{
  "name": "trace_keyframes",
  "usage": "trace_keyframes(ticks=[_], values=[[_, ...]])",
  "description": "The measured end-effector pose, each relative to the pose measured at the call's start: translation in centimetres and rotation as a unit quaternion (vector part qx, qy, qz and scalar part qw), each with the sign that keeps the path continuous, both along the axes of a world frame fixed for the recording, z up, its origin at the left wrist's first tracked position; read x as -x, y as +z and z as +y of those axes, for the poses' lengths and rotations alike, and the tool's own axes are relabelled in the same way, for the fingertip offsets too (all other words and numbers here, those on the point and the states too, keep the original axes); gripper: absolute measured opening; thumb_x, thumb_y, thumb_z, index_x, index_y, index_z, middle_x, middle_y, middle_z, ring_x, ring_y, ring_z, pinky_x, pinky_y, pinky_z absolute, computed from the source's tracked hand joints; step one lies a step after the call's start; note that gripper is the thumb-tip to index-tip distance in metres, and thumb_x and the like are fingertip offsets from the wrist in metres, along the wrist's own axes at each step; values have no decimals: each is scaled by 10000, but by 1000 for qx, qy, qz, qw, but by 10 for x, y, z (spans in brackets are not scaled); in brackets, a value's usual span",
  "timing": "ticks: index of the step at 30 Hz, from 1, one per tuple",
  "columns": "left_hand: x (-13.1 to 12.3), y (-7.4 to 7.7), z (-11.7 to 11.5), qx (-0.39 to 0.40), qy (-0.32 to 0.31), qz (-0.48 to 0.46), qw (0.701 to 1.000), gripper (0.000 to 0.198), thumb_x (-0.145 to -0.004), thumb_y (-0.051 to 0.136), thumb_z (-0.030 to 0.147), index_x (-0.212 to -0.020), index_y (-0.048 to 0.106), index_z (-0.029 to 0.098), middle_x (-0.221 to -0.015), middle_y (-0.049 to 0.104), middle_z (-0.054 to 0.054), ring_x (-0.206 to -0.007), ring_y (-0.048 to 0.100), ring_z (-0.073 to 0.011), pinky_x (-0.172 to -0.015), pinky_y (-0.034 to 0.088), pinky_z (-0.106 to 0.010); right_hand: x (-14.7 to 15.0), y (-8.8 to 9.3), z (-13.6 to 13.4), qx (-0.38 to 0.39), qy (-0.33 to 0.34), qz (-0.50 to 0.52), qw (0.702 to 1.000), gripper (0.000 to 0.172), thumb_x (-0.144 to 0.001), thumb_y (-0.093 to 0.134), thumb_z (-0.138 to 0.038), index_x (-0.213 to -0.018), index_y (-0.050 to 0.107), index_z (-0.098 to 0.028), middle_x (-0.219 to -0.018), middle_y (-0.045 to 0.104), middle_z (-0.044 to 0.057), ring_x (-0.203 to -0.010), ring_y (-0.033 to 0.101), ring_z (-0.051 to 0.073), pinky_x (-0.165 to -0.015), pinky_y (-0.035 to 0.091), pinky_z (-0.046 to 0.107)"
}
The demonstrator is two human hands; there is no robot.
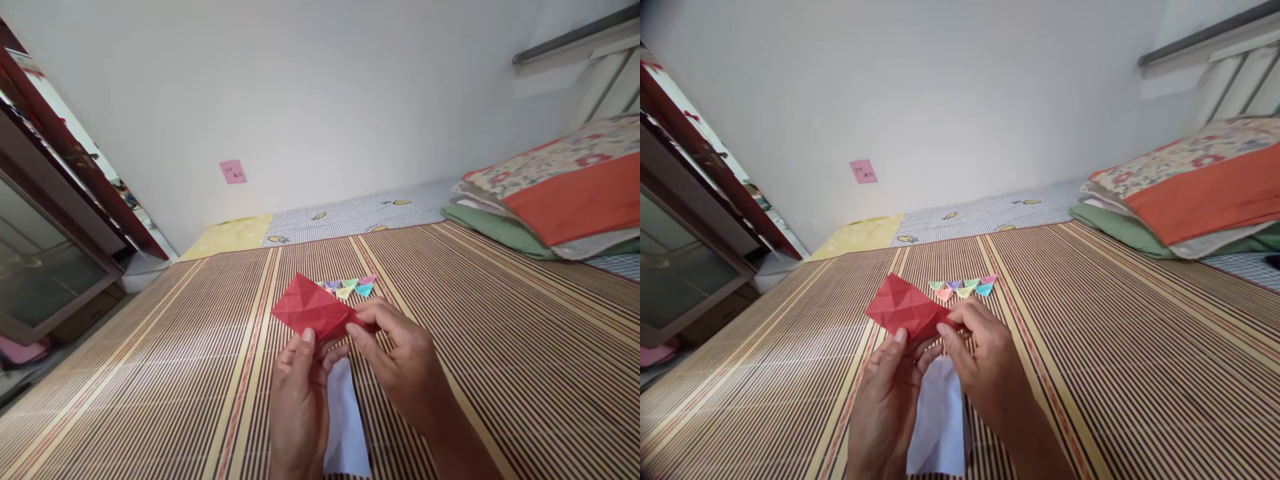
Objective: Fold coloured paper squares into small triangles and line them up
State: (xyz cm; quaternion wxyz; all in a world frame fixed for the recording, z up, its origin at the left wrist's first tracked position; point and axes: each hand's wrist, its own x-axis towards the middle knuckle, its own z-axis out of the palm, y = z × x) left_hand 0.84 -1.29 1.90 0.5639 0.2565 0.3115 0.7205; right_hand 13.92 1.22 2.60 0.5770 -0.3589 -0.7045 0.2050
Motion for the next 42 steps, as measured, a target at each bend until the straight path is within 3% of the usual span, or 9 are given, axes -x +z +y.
trace_keyframes(ticks=[5, 13, 24, 30, 33, 35, 38, 42], values=[[-8, 0, 0, -5, -32, 9, 999, 152, -850, 773, 268, -925, 792, 137, -915, 808, -105, -824, 761, -206, -791, 613, -318, 4, -2, -1, 34, -48, 23, 998, 195, -947, 583, -176, -755, 562, -204, -809, 608, 13, -716, 593, 157, -668, 485, 295], [-10, -3, 2, 27, -4, -13, 1000, 116, -773, 836, 226, -827, 783, 138, -836, 799, -78, -766, 752, -185, -769, 607, -293, 3, 0, -2, 28, -61, 0, 998, 273, -911, 595, -135, -665, 497, -203, -699, 508, -18, -637, 482, 137, -587, 384, 273], [-13, -4, 5, 49, 14, -51, 997, 181, -708, 883, 194, -849, 783, 138, -845, 792, -66, -731, 738, -160, -683, 603, -245, 8, -1, -2, 50, -60, -11, 997, 272, -894, 590, -139, -652, 484, -204, -694, 521, -11, -625, 474, 138, -587, 370, 270], [-11, -4, 6, 64, 11, -94, 993, 158, -692, 885, 148, -742, 739, 112, -774, 779, -74, -695, 734, -146, -652, 614, -215, 8, -1, -2, 53, -48, -10, 997, 259, -904, 595, -155, -658, 525, -197, -716, 539, -4, -666, 521, 151, -611, 392, 285], [-7, -1, 7, 94, 31, -129, 987, 102, -769, 791, 33, -735, 720, 98, -719, 758, -53, -600, 708, -110, -561, 591, -160, 7, -1, -2, 78, -20, 22, 997, 246, -922, 599, -192, -680, 555, -197, -700, 541, -17, -639, 517, 140, -596, 399, 279], [-5, 2, 7, 118, 54, -151, 980, 182, -859, 656, -38, -744, 713, 92, -706, 746, -46, -575, 704, -100, -532, 591, -152, 7, -1, -2, 102, -11, 38, 994, 235, -930, 604, -217, -698, 575, -199, -682, 552, -26, -606, 508, 132, -574, 400, 274], [-4, 6, 9, 146, 87, -181, 969, 323, -922, 516, -92, -709, 685, 81, -694, 727, -44, -605, 718, -104, -610, 646, -218, 5, -2, -2, 127, -4, 59, 990, 210, -918, 627, -225, -711, 598, -201, -670, 589, -27, -595, 529, 132, -581, 430, 274], [0, 7, 11, 137, 110, -202, 964, 351, -919, 509, -117, -672, 660, 81, -674, 700, -19, -621, 708, -82, -770, 670, -328, -3, -7, 3, 140, 5, 85, 987, 208, -881, 661, -215, -690, 580, -203, -701, 626, -9, -646, 578, 151, -631, 470, 294]])
